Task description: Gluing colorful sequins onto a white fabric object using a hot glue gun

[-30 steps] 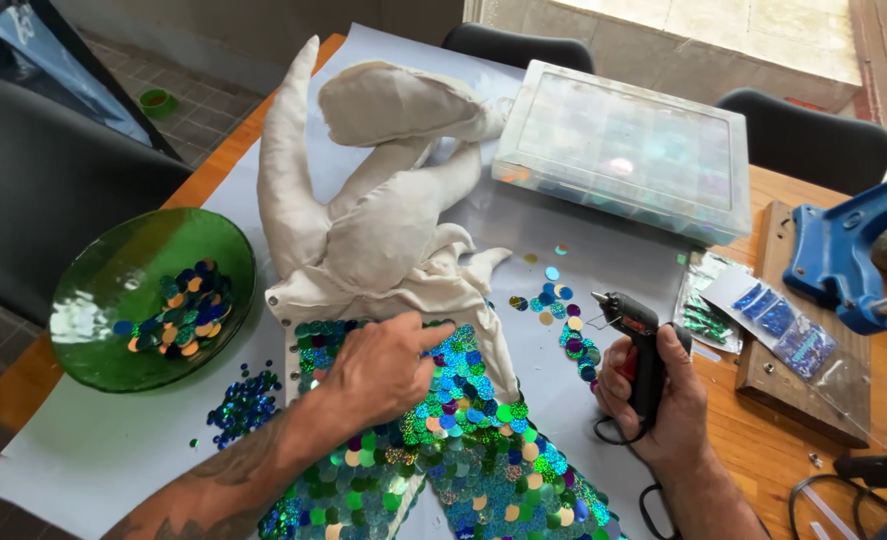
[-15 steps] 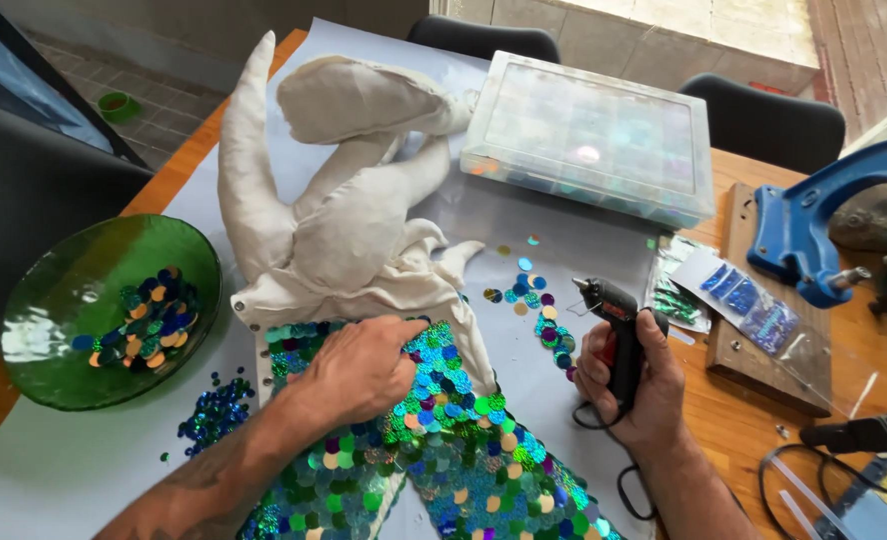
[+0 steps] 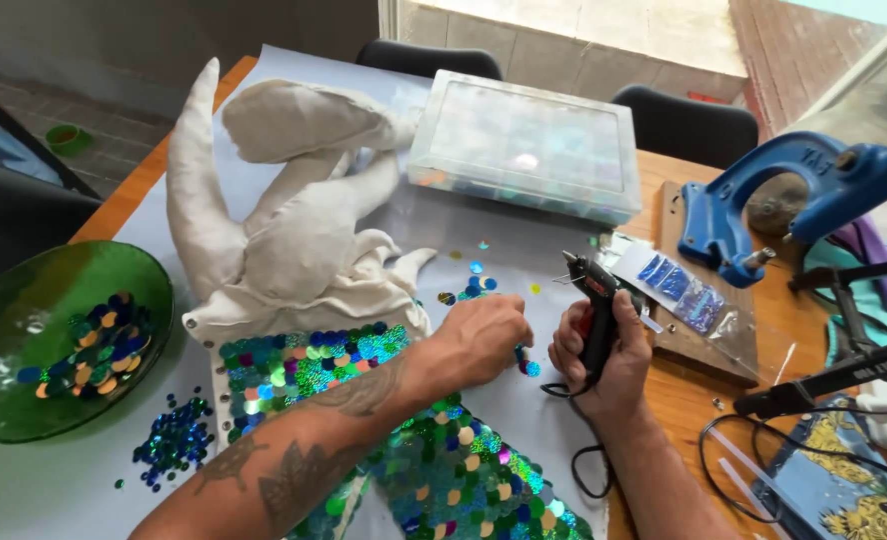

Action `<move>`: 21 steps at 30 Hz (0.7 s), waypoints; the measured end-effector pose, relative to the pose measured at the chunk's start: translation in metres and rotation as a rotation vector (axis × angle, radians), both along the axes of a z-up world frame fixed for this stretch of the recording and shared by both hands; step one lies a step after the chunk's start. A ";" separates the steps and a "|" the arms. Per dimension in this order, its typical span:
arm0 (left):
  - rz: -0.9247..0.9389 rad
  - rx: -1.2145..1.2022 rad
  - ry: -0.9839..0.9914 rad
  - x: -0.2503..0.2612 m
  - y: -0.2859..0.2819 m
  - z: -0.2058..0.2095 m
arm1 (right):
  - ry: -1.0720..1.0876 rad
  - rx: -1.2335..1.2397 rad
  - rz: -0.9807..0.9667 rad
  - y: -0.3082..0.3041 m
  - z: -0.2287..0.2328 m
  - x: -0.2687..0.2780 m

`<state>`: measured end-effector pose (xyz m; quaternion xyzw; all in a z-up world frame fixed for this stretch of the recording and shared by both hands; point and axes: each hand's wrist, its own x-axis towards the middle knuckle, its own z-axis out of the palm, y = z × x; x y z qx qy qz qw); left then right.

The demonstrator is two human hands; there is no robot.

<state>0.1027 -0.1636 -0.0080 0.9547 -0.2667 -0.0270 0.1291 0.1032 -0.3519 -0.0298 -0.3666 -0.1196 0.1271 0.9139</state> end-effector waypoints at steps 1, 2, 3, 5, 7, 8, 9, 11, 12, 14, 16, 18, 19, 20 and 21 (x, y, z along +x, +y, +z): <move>0.000 0.002 -0.004 -0.001 0.000 0.005 | -0.004 0.002 0.000 -0.001 -0.001 0.001; 0.007 -0.018 0.018 -0.001 0.001 0.011 | -0.003 -0.005 0.004 -0.002 -0.002 0.003; 0.014 -0.038 0.044 -0.004 0.002 0.015 | 0.001 -0.011 0.009 -0.003 -0.004 0.003; -0.002 -0.027 0.009 -0.010 0.004 0.022 | 0.005 -0.011 0.016 -0.002 -0.006 0.003; -0.013 -0.017 -0.027 -0.019 0.005 0.031 | 0.008 -0.011 0.027 -0.001 -0.006 0.002; -0.036 -0.004 -0.048 -0.024 0.006 0.036 | 0.004 -0.022 0.026 0.000 -0.006 0.000; -0.059 0.008 -0.072 -0.028 0.007 0.042 | -0.003 -0.035 0.025 0.002 -0.005 0.000; -0.087 0.051 -0.144 -0.029 0.009 0.034 | -0.005 -0.038 0.038 0.001 -0.010 0.001; -0.118 0.094 -0.211 -0.030 0.009 0.029 | -0.002 -0.040 0.047 0.001 -0.012 0.001; -0.163 0.073 -0.362 -0.029 0.007 0.009 | 0.019 -0.045 0.044 0.000 -0.012 -0.001; -0.188 0.059 -0.514 -0.032 0.005 -0.007 | 0.038 -0.049 0.061 0.002 -0.013 0.000; -0.218 0.000 -0.740 -0.036 -0.002 -0.018 | 0.015 -0.072 0.048 0.000 -0.017 0.003; -0.210 0.001 -0.741 -0.040 -0.004 -0.019 | 0.014 -0.074 0.056 0.001 -0.016 0.003; -0.181 0.000 -0.715 -0.043 -0.006 -0.020 | 0.003 -0.087 0.058 0.002 -0.014 0.003; -0.159 -0.005 -0.690 -0.046 -0.011 -0.021 | -0.007 -0.100 0.052 0.000 -0.013 0.002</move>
